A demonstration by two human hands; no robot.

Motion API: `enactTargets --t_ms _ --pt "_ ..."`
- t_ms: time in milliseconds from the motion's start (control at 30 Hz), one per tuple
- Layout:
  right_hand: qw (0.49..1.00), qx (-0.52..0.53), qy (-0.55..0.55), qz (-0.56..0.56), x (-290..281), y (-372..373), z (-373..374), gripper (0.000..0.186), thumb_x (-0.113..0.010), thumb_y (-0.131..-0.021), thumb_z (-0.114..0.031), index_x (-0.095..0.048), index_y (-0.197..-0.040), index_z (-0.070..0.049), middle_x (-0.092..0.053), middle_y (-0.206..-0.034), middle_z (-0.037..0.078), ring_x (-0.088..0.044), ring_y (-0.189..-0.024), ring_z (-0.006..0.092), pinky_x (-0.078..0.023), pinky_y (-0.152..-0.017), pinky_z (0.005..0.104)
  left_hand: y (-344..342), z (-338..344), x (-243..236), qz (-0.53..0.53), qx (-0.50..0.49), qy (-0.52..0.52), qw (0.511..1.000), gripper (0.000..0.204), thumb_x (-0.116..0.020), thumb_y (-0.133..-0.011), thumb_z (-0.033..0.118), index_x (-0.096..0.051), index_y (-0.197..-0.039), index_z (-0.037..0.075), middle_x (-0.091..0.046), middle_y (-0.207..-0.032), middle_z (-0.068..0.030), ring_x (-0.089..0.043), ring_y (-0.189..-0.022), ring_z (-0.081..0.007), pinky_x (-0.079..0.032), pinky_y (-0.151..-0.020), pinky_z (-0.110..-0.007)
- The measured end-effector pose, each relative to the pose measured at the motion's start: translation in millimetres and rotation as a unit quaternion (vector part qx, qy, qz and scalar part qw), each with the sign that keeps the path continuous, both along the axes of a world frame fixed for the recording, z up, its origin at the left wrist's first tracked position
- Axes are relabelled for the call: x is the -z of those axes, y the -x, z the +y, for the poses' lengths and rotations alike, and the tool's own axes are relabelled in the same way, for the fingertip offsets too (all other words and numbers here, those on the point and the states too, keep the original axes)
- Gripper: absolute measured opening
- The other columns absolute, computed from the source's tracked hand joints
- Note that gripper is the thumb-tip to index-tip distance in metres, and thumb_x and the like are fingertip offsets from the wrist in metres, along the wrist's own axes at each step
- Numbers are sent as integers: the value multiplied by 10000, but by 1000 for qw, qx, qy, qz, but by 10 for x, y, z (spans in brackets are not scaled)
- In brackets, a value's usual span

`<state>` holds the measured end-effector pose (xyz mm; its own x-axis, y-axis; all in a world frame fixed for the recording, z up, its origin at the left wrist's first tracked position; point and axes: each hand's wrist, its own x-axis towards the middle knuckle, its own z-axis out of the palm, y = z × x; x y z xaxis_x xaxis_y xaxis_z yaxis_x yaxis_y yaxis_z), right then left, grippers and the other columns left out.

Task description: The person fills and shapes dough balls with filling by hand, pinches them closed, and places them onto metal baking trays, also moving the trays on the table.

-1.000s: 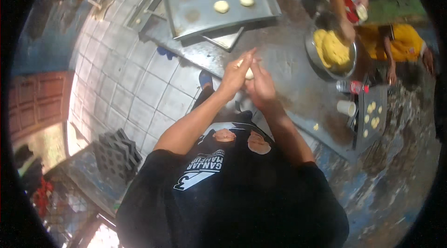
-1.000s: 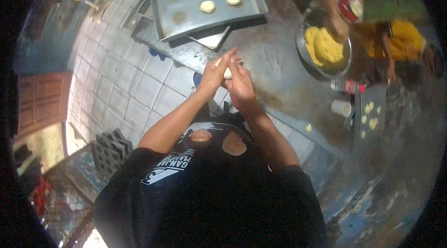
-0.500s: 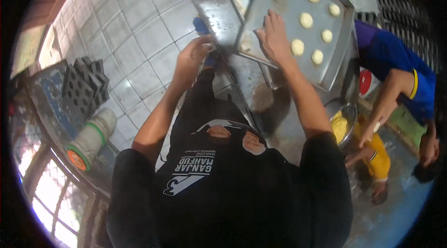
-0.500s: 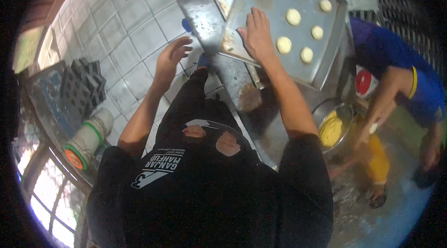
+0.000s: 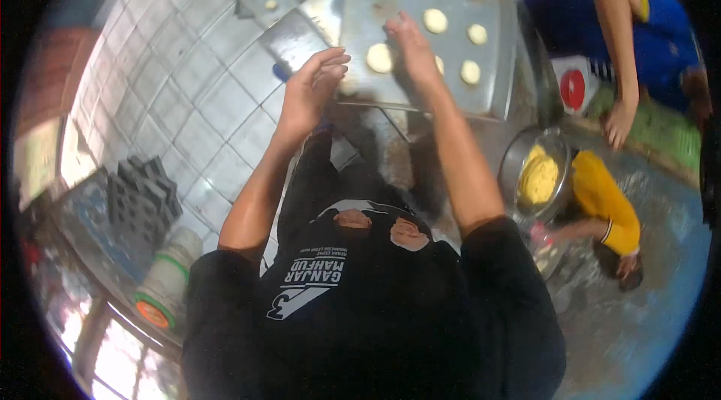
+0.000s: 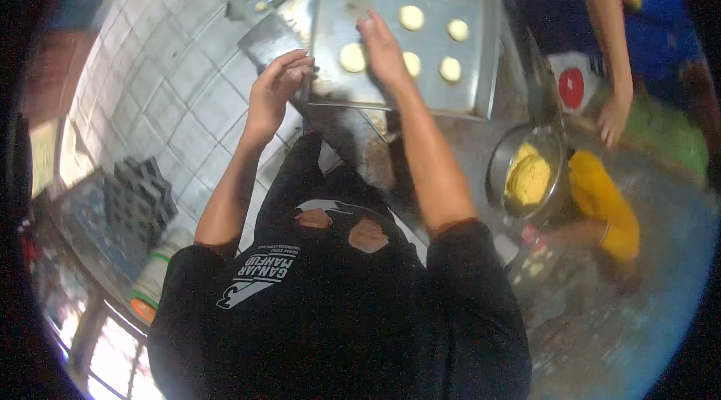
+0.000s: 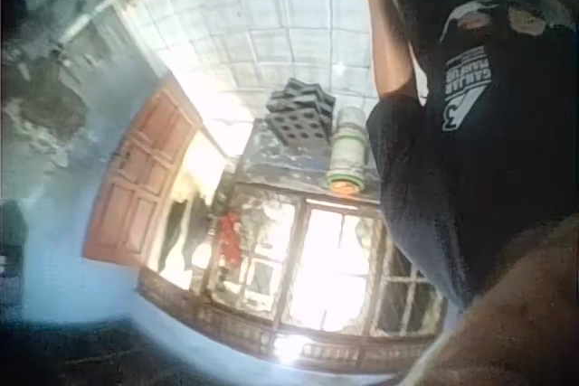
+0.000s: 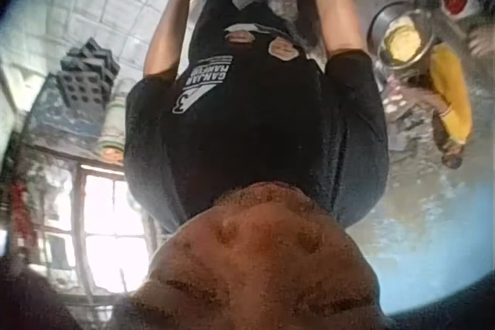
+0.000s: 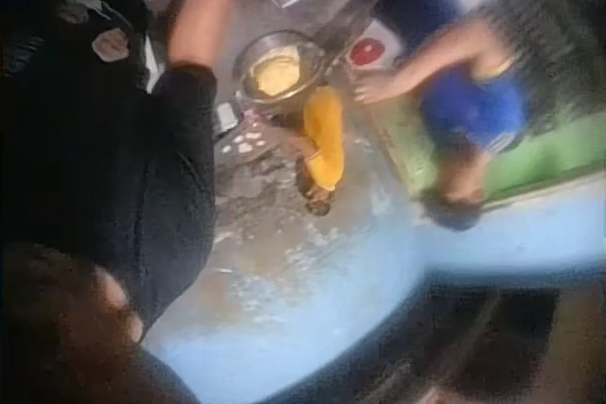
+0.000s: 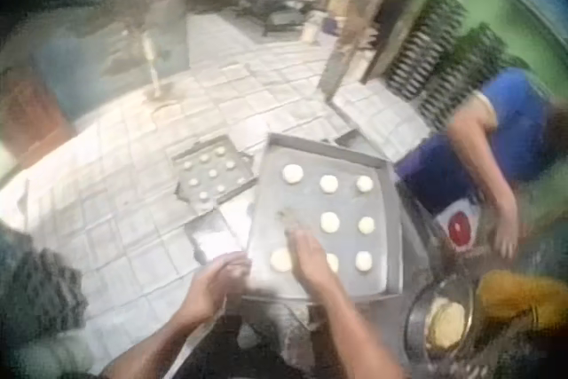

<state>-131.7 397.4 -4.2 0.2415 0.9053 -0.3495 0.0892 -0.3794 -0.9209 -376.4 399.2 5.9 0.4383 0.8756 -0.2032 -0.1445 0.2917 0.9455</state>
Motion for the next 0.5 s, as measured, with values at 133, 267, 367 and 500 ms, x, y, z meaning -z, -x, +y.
enactTargets --t_ms 133,267,367,500 --pt "976 -38 -74 -203 -96 -114 -1117 479 -630 -1004 -342 -612 -1333 6 -698 -1232 201 -669 -1144 264 -525 -981 382 -479 -168 -227 117 112 -99 982 357 -590 -1044 199 -614 -1348 13 -695 -1261 -152 -657 -1156 -224 -518 -984 -341" --pt "986 150 -23 -63 -63 -850 -2407 407 -668 -972 -273 -660 -1271 3 -725 -1169 177 -689 -1087 237 -542 -936 356 -934 -642 -254 132 207 -144 959 363 -605 -1032 205 -632 -1337 9 -708 -1234 -152 -653 -1180 -227 -516 -984 -337" --pt "931 297 46 -207 -123 -1824 -3456 361 -669 -963 -260 -691 -1248 -41 -741 -1137 161 -707 -1036 235 -543 -915 355 -1127 -1030 -31 139 254 -165 943 371 -622 -1016 214 -638 -1324 7 -715 -1211 -157 -658 -1153 -218 -501 -994 -339" --pt "803 365 103 -460 -438 -2885 -4502 319 -624 -963 -234 -712 -1209 -52 -715 -1154 217 -690 -1073 372 -531 -931 437 -1513 -1462 -322 154 288 -173 929 370 -618 -1014 229 -645 -1310 9 -719 -1213 -157 -667 -1147 -223 -504 -985 -353"
